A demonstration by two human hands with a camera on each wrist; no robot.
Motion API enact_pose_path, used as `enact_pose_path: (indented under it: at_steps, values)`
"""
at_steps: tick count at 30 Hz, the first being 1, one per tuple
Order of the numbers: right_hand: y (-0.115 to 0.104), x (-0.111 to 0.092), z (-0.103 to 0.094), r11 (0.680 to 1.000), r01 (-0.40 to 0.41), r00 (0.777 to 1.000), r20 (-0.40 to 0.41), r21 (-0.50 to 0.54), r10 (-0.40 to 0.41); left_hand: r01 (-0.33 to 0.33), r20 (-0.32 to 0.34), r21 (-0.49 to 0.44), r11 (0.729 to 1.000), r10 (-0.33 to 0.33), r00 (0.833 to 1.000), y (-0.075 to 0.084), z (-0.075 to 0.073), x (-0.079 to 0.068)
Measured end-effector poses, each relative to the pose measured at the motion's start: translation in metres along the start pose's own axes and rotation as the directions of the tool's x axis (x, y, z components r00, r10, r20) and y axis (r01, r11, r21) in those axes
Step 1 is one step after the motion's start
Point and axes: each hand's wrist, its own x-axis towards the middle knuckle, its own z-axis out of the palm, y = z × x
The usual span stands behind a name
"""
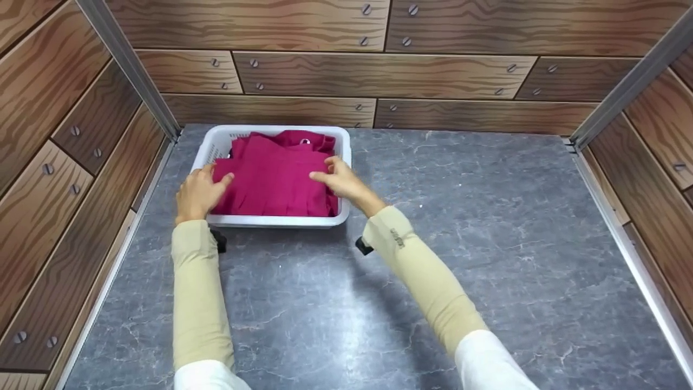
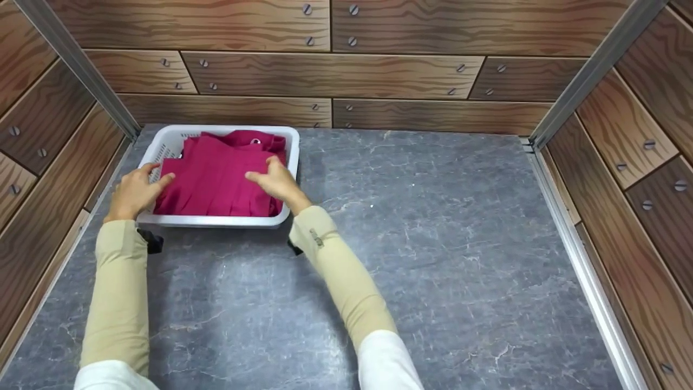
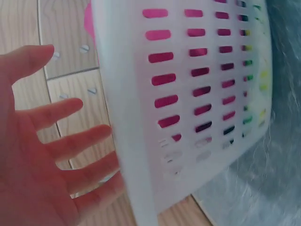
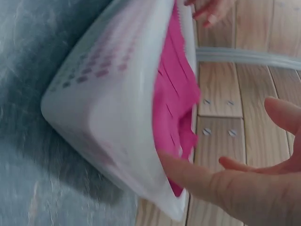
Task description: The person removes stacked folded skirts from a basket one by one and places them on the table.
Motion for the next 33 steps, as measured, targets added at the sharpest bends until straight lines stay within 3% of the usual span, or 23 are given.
enact_pose_path:
  at_steps: [3, 7, 13, 19, 24, 29, 33]
  values:
    - [-0.001, 0.004, 0.017, 0.995, -0.002, 1.0, -0.005, -0.1, 0.001, 0.047, 0.02, -0.032, 0.998, -0.046, 0.999, 0.0, -0.001, 0.005]
    - [0.002, 0.009, 0.036, 0.971, -0.047, 0.998, -0.05, -0.234, 0.036, 0.082, 0.108, -0.043, 0.996, -0.077, 0.991, 0.004, 0.003, 0.01]
    - [0.012, 0.017, 0.053, 0.955, -0.185, 0.971, -0.193, -0.231, 0.141, 0.104, 0.228, 0.006, 0.995, -0.103, 0.968, 0.006, 0.015, 0.012]
    - [0.018, 0.022, 0.056, 0.944, -0.241, 0.951, -0.25, -0.224, 0.183, 0.171, 0.187, -0.015, 0.985, -0.166, 0.968, 0.004, 0.026, 0.013]
    - [0.02, 0.025, 0.056, 0.949, -0.242, 0.95, -0.25, -0.202, 0.189, 0.201, 0.17, -0.057, 0.978, -0.189, 0.967, -0.001, 0.033, 0.014]
    - [0.024, 0.025, 0.06, 0.949, -0.235, 0.951, -0.249, -0.208, 0.181, 0.137, 0.157, -0.063, 0.989, -0.125, 0.98, -0.007, 0.038, 0.016]
    - [0.028, 0.025, 0.063, 0.935, -0.225, 0.949, -0.279, -0.273, 0.147, 0.08, 0.138, -0.118, 0.99, -0.064, 0.988, -0.01, 0.041, 0.017]
